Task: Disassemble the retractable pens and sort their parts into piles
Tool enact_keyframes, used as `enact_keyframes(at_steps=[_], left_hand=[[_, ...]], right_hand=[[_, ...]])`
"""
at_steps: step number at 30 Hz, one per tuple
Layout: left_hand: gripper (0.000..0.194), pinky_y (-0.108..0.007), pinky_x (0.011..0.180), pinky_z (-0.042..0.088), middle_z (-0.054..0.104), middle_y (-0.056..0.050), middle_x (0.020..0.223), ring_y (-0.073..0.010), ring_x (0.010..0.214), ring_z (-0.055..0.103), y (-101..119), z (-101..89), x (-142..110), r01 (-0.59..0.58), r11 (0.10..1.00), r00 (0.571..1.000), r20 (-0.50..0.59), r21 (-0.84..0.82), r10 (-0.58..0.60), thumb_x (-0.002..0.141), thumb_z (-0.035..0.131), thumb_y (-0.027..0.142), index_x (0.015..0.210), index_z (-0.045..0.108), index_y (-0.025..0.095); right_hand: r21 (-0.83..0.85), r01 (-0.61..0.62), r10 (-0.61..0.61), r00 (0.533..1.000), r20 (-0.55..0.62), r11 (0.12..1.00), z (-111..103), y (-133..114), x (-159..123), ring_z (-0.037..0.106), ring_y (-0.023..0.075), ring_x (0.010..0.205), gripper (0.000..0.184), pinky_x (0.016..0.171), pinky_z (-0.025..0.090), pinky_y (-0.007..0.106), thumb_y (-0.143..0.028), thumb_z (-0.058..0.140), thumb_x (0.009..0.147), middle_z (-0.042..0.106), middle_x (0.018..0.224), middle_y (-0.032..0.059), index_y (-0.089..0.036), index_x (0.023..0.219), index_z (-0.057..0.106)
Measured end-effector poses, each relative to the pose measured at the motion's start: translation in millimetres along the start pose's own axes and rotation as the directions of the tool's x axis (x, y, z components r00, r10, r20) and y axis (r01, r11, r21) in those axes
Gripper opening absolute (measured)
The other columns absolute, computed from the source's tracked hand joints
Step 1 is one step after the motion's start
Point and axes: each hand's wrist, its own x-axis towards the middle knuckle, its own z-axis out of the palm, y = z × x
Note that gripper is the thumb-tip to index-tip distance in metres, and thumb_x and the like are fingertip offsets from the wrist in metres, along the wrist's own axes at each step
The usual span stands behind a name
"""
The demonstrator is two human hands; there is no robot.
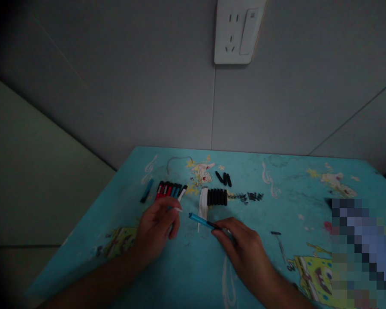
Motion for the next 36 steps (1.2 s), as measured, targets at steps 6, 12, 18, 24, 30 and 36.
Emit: enact_keyframes(at_steps=[6, 12, 18, 24, 30, 36], left_hand=[[0.004, -0.014, 0.042, 0.04, 0.057, 0.0, 0.094, -0.0003, 0.049, 0.051, 0, 3.3, -5, -0.076, 0.996, 0.991, 0.116, 0.042, 0.07, 0.093, 0.061, 0.021, 0.095, 0.065, 0.02], [0.016, -0.017, 0.049, 0.045, 0.056, -0.002, 0.105, -0.0023, 0.057, 0.054, -4, 2.5, -7, -0.096, 0.991, 0.977, 0.201, 0.092, 0.076, 0.093, 0.059, 0.019, 0.107, 0.066, 0.024], [0.026, -0.022, 0.067, 0.052, 0.064, -0.004, 0.107, -0.0107, 0.076, 0.062, 0, 5.4, -9, -0.147, 0.971, 0.936, 0.343, 0.19, 0.075, 0.092, 0.063, 0.019, 0.117, 0.064, 0.026], [0.022, -0.029, 0.079, 0.049, 0.066, -0.007, 0.101, -0.0176, 0.091, 0.062, 5, 4.5, -11, -0.425, 0.812, 0.87, 0.429, 0.4, 0.244, 0.094, 0.056, 0.014, 0.113, 0.066, 0.02], [0.033, -0.037, 0.083, 0.045, 0.064, -0.009, 0.099, -0.0203, 0.09, 0.057, -1, 0.8, -9, -0.67, 0.574, 0.726, 0.577, 0.471, 0.374, 0.095, 0.053, 0.013, 0.127, 0.058, 0.019], [0.026, -0.037, 0.08, 0.044, 0.064, -0.008, 0.092, -0.0205, 0.086, 0.056, -3, 7.6, -8, -0.671, 0.494, 0.706, 0.68, 0.553, 0.196, 0.098, 0.051, 0.022, 0.121, 0.061, 0.016]], right_hand=[[0.004, 0.016, -0.017, 1.0, 0.026, 1.0, 0, -4, 0, 0.068, 0.0155, 0.076, 0.011, 0.072, 0.054, 0.024, -0.029, 0.057, 0.097, 0.07, 0.088, 0.0013, -0.024, 0.1, 0.066], [0.01, 0.023, -0.024, 0.999, 0.03, 1.0, 0, -3, 0, 0.067, 0.0146, 0.075, 0.01, 0.071, 0.053, 0.023, -0.026, 0.058, 0.096, 0.07, 0.089, 0.0007, -0.024, 0.101, 0.066], [0.069, 0.04, -0.046, 0.996, 0.082, 0.997, 7, -6, -2, 0.066, 0.0156, 0.079, 0.009, 0.073, 0.053, 0.025, -0.025, 0.058, 0.096, 0.069, 0.089, 0.0018, -0.023, 0.1, 0.066], [0.118, 0.105, -0.115, 0.99, 0.077, 0.987, 3, -8, -2, 0.066, 0.0195, 0.091, 0.022, 0.08, 0.054, 0.031, -0.023, 0.048, 0.1, 0.067, 0.101, 0.0074, -0.023, 0.114, 0.065], [0.322, 0.103, 0.009, 0.945, -0.327, 0.941, -15, -10, -8, 0.059, 0.0235, 0.092, 0.04, 0.079, 0.05, 0.039, -0.04, 0.034, 0.104, 0.061, 0.096, 0.0091, -0.024, 0.097, 0.07], [0.651, 0.113, 0.063, 0.969, -0.24, 0.75, -12, -14, -8, 0.053, 0.0173, 0.066, 0.032, 0.059, 0.044, 0.032, -0.042, 0.042, 0.102, 0.05, 0.073, 0.002, -0.027, 0.097, 0.069]])
